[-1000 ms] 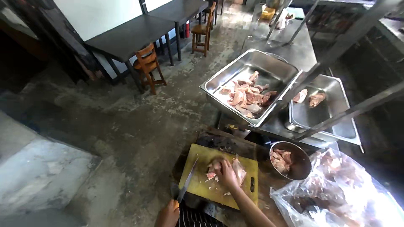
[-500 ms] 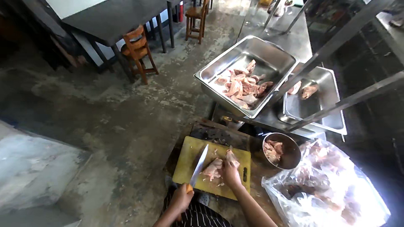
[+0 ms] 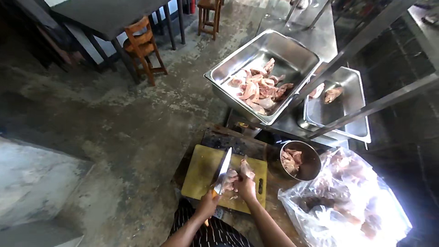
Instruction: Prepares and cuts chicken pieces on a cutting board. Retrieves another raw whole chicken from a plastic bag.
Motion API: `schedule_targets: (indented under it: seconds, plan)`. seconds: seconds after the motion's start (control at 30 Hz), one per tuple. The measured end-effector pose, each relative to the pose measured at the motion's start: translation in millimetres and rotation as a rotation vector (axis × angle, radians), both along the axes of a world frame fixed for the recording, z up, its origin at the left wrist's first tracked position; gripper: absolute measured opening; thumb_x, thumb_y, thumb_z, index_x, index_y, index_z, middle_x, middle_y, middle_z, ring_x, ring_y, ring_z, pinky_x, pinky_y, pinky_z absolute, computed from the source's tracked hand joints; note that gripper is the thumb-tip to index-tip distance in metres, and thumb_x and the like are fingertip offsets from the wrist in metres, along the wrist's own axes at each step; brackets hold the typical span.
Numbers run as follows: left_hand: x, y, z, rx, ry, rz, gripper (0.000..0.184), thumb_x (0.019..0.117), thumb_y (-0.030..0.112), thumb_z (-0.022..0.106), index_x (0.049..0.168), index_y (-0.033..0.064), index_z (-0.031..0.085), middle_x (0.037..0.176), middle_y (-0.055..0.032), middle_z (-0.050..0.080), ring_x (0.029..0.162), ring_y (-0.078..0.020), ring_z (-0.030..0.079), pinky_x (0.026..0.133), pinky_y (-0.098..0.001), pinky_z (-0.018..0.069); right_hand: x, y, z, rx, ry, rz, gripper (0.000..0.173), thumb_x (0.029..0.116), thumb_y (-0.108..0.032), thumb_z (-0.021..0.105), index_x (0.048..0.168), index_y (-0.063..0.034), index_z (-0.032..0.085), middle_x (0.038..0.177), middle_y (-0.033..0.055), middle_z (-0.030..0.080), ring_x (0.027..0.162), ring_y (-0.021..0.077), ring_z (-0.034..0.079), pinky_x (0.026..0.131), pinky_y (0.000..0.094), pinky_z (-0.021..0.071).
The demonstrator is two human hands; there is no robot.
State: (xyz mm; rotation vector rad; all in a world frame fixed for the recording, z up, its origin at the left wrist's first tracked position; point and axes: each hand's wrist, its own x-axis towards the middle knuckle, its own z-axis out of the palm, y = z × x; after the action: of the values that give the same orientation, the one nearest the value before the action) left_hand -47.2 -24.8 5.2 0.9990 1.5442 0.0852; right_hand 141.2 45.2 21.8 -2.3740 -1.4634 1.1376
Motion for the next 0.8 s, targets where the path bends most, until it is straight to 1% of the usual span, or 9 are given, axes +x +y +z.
schedule_targets:
  seconds: [0.07, 0.1, 0.2, 0.3, 0.47, 0.57, 0.63, 0.7, 0.8]
  plan:
    - [3, 1, -2, 0.05, 0.057, -0.029, 0.058, 0.107, 0.046, 0.052, 0.149, 0.0071, 0.045, 0.116, -0.0198, 0.068, 0.096, -0.0317, 0.071, 0.087, -0.051, 0.059, 1, -4, -5, 0.004, 0.054, -0.061, 0.039, 0.0911, -0.024, 0.072, 0.129, -0.0165, 0.069, 0.106, 0.0137, 0.075, 0.093, 0.0328, 0.073, 0.083, 0.0585, 0.0577]
    - [4, 2, -3, 0.069, 0.077, -0.041, 0.057, 0.1074, 0.045, 0.052, 0.15, 0.0063, 0.045, 0.12, -0.0205, 0.067, 0.102, -0.0329, 0.071, 0.091, -0.052, 0.0578, 1, -7, -8, 0.0, 0.083, -0.082, 0.039, 0.0927, -0.023, 0.07, 0.132, -0.0173, 0.068, 0.107, 0.0133, 0.075, 0.094, 0.0323, 0.073, 0.084, 0.0579, 0.0577]
    - [7, 5, -9, 0.105, 0.114, -0.066, 0.058, 0.1073, 0.043, 0.052, 0.15, 0.0042, 0.045, 0.125, -0.0203, 0.067, 0.114, -0.0325, 0.068, 0.1, -0.052, 0.0547, 7, -13, -17, 0.036, 0.126, -0.117, 0.029, 0.0982, -0.022, 0.065, 0.126, -0.016, 0.072, 0.104, 0.01, 0.076, 0.092, 0.027, 0.073, 0.084, 0.0533, 0.0585]
    - [7, 4, -11, 0.118, 0.125, -0.068, 0.058, 0.1072, 0.043, 0.052, 0.148, 0.0029, 0.046, 0.125, -0.0199, 0.067, 0.115, -0.0318, 0.068, 0.101, -0.0512, 0.0544, 16, -16, -27, 0.065, 0.227, -0.174, 0.025, 0.1011, -0.021, 0.062, 0.121, -0.0115, 0.073, 0.096, 0.0097, 0.076, 0.082, 0.0229, 0.073, 0.078, 0.0478, 0.0607]
    - [7, 8, -10, 0.115, 0.138, -0.073, 0.061, 0.1066, 0.047, 0.052, 0.149, 0.0032, 0.045, 0.125, -0.021, 0.067, 0.116, -0.0335, 0.068, 0.102, -0.0531, 0.0537, 25, -18, -34, 0.091, 0.417, -0.357, 0.022, 0.0973, -0.009, 0.063, 0.116, -0.0024, 0.072, 0.091, 0.0135, 0.072, 0.073, 0.0214, 0.068, 0.068, 0.0418, 0.059]
    - [4, 17, -6, 0.131, 0.159, -0.104, 0.061, 0.1065, 0.049, 0.051, 0.149, 0.0052, 0.046, 0.127, -0.0201, 0.067, 0.118, -0.0341, 0.067, 0.103, -0.0544, 0.0531, 27, -16, -37, 0.069, 0.501, -0.427, 0.025, 0.0965, -0.009, 0.066, 0.12, -0.0022, 0.071, 0.098, 0.0155, 0.072, 0.077, 0.0228, 0.068, 0.071, 0.0426, 0.0582]
    - [0, 24, 2, 0.15, 0.204, -0.152, 0.06, 0.1062, 0.05, 0.051, 0.147, 0.0065, 0.048, 0.124, -0.0201, 0.068, 0.115, -0.0352, 0.068, 0.1, -0.0562, 0.0542, 25, -15, -36, 0.055, 0.543, -0.425, 0.025, 0.0956, -0.012, 0.07, 0.118, -0.0016, 0.071, 0.097, 0.0158, 0.072, 0.077, 0.0228, 0.068, 0.07, 0.0421, 0.0583]
    - [-2, 27, 11, 0.177, 0.253, -0.184, 0.054, 0.1069, 0.047, 0.051, 0.145, 0.0079, 0.05, 0.122, -0.0193, 0.069, 0.114, -0.0352, 0.069, 0.098, -0.0564, 0.055, 20, -12, -33, 0.03, 0.525, -0.385, 0.027, 0.0949, -0.016, 0.073, 0.118, -0.0019, 0.071, 0.098, 0.0154, 0.072, 0.079, 0.0226, 0.068, 0.073, 0.0419, 0.0585]
    - [-2, 19, 29, 0.198, 0.271, -0.197, 0.054, 0.1074, 0.045, 0.051, 0.146, 0.0071, 0.049, 0.127, -0.0188, 0.067, 0.117, -0.0341, 0.067, 0.101, -0.0549, 0.054, 12, -10, -38, 0.05, 0.466, -0.365, 0.029, 0.0931, -0.02, 0.076, 0.116, -0.0033, 0.072, 0.101, 0.0144, 0.074, 0.084, 0.0241, 0.071, 0.078, 0.0446, 0.06]
